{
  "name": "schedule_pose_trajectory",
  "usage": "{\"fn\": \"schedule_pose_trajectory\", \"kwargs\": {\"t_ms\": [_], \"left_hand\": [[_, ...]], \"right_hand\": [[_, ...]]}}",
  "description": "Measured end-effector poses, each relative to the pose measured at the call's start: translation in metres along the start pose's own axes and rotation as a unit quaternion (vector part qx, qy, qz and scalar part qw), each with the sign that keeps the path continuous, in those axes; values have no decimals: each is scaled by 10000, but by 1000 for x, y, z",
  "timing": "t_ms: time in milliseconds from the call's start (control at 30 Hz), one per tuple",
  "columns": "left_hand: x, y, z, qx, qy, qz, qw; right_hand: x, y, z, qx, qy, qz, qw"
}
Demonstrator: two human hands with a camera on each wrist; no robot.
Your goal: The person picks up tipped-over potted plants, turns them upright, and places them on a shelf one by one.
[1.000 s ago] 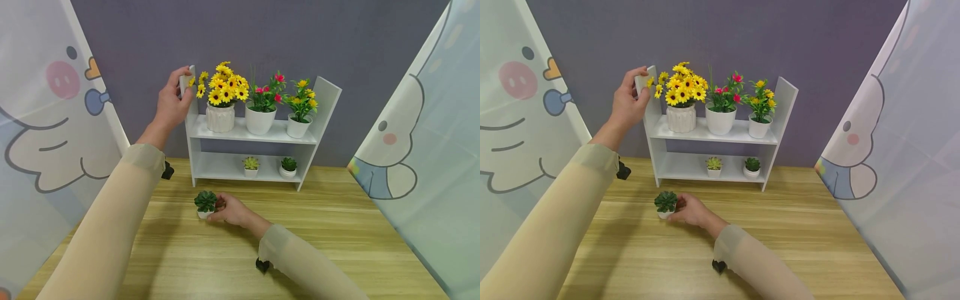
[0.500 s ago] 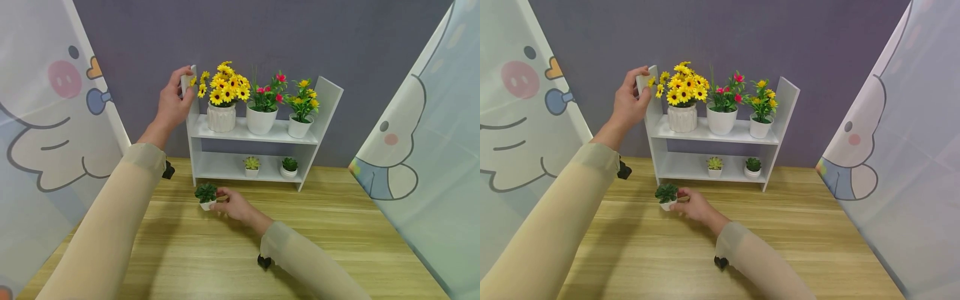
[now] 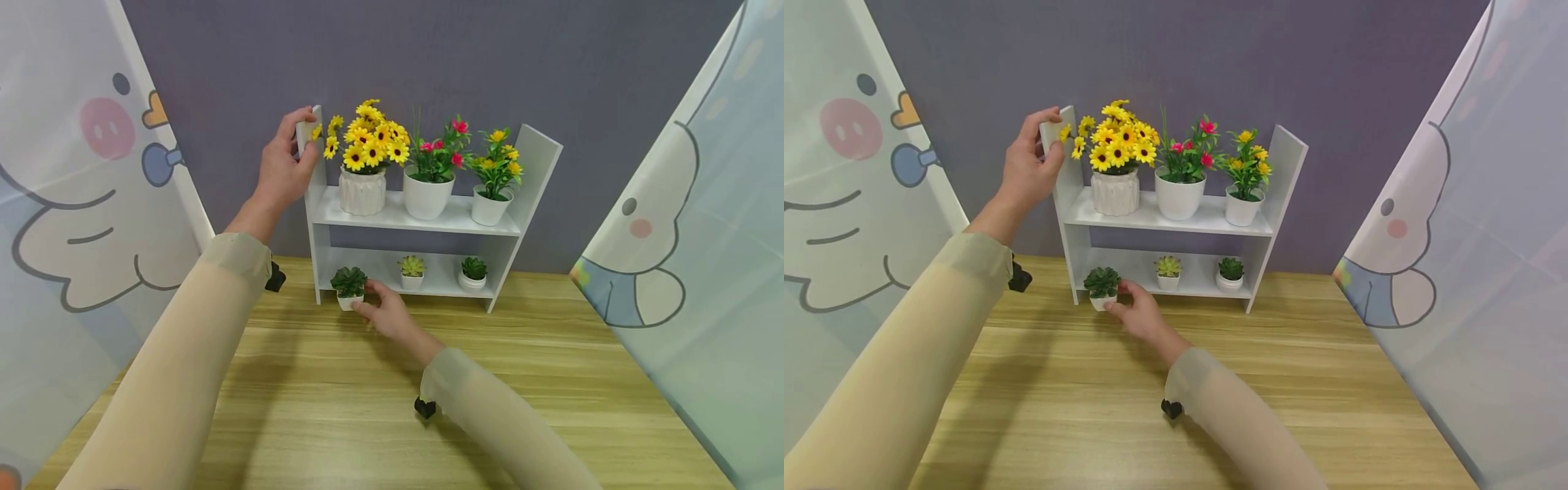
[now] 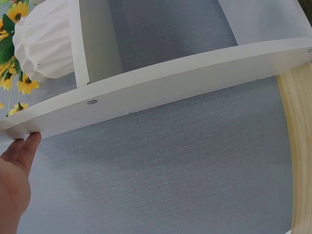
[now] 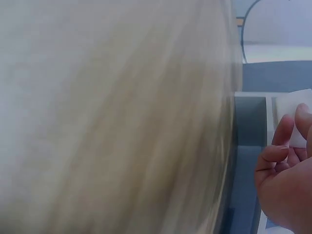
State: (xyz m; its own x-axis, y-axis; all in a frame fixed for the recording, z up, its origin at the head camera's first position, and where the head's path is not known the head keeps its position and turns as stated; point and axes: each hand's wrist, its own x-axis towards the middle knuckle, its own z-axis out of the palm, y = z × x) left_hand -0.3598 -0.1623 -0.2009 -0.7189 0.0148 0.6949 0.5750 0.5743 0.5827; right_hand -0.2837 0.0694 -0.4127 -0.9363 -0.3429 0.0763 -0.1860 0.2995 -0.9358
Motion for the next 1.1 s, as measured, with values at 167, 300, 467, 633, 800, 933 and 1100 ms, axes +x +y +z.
{"fn": "schedule_pose_trajectory", "kwargs": {"t_ms": [167, 300, 467, 633, 800, 933, 1100], "left_hand": [[1, -1, 1, -4, -14, -46, 10000], [0, 0, 1, 21, -14, -46, 10000], [0, 1, 1, 23, -22, -63, 10000], [-1, 1, 1, -21, 2, -36, 10000], [0, 1, 0, -59, 27, -3, 10000], [0, 1, 0, -42, 41, -2, 10000], [-1, 2, 0, -18, 17, -23, 10000]], "right_hand": [[9, 0, -4, 37, 101, 70, 9999], [15, 1, -6, 43, 194, 137, 9997], [24, 2, -5, 90, 332, 149, 9993], [32, 5, -5, -43, 502, 214, 9985], [37, 6, -6, -65, 523, 267, 9983], [39, 6, -6, -72, 551, 280, 9981], [41, 6, -4, -111, 631, 338, 9974]]}}
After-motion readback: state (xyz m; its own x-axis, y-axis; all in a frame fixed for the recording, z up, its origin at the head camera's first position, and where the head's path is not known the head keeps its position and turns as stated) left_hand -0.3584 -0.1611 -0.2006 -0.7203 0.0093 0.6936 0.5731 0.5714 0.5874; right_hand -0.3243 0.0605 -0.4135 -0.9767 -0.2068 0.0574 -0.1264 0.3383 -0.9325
